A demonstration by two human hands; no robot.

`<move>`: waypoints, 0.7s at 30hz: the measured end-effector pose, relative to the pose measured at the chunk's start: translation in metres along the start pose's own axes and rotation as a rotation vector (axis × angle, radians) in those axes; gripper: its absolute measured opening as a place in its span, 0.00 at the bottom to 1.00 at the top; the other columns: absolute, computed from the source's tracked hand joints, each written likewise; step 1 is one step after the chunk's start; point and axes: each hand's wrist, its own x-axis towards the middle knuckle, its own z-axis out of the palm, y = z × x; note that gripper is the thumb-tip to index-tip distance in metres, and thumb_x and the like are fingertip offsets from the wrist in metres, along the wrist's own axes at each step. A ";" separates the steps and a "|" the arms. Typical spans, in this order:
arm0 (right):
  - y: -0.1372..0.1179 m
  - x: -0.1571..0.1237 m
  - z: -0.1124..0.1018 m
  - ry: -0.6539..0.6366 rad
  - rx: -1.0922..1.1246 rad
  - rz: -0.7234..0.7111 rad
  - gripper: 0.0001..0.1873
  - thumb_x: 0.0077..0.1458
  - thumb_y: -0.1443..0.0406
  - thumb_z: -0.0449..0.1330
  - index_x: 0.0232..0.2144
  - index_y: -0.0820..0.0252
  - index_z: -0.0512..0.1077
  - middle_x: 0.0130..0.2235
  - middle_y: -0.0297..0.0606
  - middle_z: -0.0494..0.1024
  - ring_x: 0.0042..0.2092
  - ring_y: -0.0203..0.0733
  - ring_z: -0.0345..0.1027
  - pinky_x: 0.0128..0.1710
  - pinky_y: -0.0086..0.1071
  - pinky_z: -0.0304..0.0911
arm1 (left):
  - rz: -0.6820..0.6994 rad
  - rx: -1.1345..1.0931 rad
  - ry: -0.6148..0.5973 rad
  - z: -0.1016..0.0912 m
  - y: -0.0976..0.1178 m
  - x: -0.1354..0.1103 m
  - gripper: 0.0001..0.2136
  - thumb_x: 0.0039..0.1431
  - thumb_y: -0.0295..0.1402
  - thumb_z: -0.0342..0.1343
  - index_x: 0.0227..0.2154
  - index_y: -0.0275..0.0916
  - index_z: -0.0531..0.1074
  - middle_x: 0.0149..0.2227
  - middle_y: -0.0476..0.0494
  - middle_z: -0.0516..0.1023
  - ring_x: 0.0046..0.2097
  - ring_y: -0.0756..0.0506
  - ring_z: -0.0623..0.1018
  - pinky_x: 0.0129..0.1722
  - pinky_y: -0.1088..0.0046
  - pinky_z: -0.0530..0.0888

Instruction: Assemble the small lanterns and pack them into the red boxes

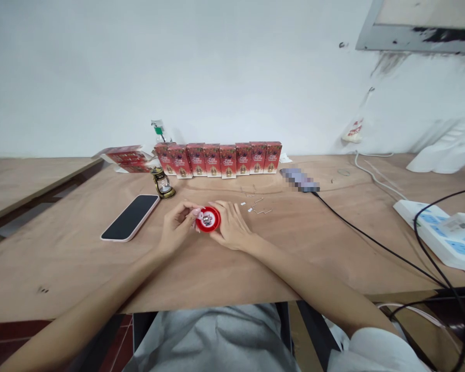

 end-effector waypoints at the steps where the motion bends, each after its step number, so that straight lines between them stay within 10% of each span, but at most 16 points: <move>1: 0.001 0.000 0.000 -0.002 0.003 0.004 0.32 0.50 0.62 0.56 0.57 0.62 0.53 0.50 0.51 0.66 0.50 0.53 0.62 0.47 0.45 0.60 | -0.010 -0.022 0.000 0.001 0.000 0.000 0.14 0.54 0.44 0.58 0.30 0.36 0.69 0.26 0.49 0.73 0.20 0.55 0.69 0.20 0.78 0.68; 13: 0.001 0.003 0.002 0.111 0.073 0.062 0.41 0.41 0.49 0.66 0.52 0.58 0.55 0.48 0.48 0.66 0.49 0.52 0.64 0.46 0.45 0.62 | -0.054 -0.087 0.045 0.010 -0.001 -0.002 0.17 0.49 0.47 0.61 0.28 0.36 0.69 0.23 0.51 0.72 0.19 0.55 0.68 0.20 0.78 0.68; 21: -0.001 0.005 0.008 0.322 0.102 0.025 0.38 0.44 0.58 0.66 0.52 0.56 0.50 0.47 0.47 0.60 0.51 0.50 0.62 0.47 0.45 0.66 | 0.019 -0.063 0.073 0.006 0.008 -0.001 0.14 0.51 0.44 0.61 0.30 0.35 0.73 0.26 0.48 0.76 0.23 0.53 0.72 0.24 0.77 0.71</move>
